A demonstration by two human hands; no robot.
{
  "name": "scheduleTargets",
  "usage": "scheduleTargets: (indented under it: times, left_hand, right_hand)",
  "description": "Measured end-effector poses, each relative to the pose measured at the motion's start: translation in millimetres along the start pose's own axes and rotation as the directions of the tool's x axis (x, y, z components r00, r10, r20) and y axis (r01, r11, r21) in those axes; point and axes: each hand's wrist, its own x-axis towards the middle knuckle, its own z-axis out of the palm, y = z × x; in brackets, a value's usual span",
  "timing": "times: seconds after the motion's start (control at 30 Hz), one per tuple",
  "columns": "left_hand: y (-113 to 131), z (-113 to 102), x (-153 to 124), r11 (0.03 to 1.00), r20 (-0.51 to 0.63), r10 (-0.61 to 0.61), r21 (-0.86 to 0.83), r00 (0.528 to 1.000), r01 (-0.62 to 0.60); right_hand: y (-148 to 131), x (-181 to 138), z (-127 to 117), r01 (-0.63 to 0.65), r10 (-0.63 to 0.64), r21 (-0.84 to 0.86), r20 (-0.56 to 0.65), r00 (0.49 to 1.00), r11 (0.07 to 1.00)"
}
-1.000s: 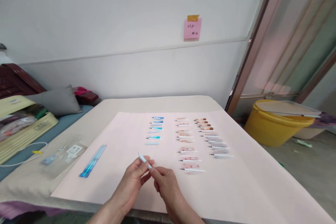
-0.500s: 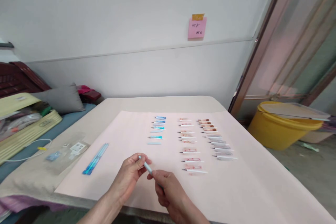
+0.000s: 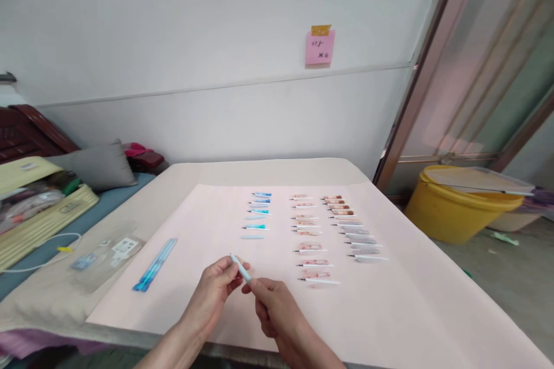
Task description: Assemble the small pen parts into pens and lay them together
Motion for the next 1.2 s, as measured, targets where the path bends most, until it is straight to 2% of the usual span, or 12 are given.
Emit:
scheduleTargets:
  times: [0.1, 0.23, 0.3, 0.4, 0.43, 0.5, 0.6, 0.73, 0.9, 1.0, 1.1, 1.2]
  left_hand:
    - [-2, 2, -1, 0.998, -0.009, -0.043, -0.039, 0.999, 0.043]
    - [-7, 0, -1, 0.995, -0.057, -0.069, -0.072, 0.996, 0.065]
    - [-8, 0, -2, 0.996, -0.047, -0.056, -0.067, 0.997, 0.053]
    - [-3, 3, -4, 0.997, 0.06, -0.026, -0.073, 0.998, 0.03]
    - [-1, 4, -4, 0.996, 0.102, -0.021, -0.083, 0.995, 0.03]
    - [2, 7, -6, 0.994, 0.158, -0.021, -0.102, 0.987, 0.038]
    - [3, 7, -5, 0.994, 0.067, -0.048, -0.093, 0.997, 0.054]
    - [-2, 0, -1, 0.994, -0.17, -0.042, -0.109, 0.985, 0.024]
    - [-1, -7, 4, 0.984, -0.242, -0.026, -0.175, 0.97, -0.017]
    - [3, -10, 5, 0.989, -0.204, -0.02, -0.15, 0.979, -0.011]
    - [7, -9, 4, 0.991, -0.17, -0.024, -0.137, 0.985, 0.001]
    - [8, -7, 3, 0.99, -0.133, -0.017, -0.139, 0.991, -0.002]
  right_hand:
    - [-1, 1, 1, 0.137, -0.148, -0.117, -0.097, 0.984, 0.984]
    - [3, 3, 6, 0.387, -0.452, -0.339, -0.136, 0.882, 0.857]
    - [5, 3, 7, 0.35, -0.402, -0.302, -0.133, 0.906, 0.887]
    - [6, 1, 4, 0.103, -0.104, -0.016, -0.029, 0.994, 0.995]
    - [6, 0, 2, 0.027, -0.03, 0.076, 0.028, 0.999, 0.997]
    - [4, -1, 0, -0.021, 0.01, 0.144, 0.078, 0.997, 0.989]
    - [1, 1, 0, 0.114, -0.117, -0.061, -0.049, 0.992, 0.992]
    - [5, 5, 4, 0.344, -0.411, -0.361, -0.125, 0.903, 0.867]
    - [11, 5, 5, 0.365, -0.467, -0.474, -0.114, 0.877, 0.801]
    - [9, 4, 7, 0.327, -0.39, -0.36, -0.116, 0.914, 0.874]
    - [5, 0, 6, 0.087, -0.087, 0.005, -0.022, 0.996, 0.996]
    - [3, -6, 2, -0.173, 0.109, 0.353, 0.194, 0.975, 0.919]
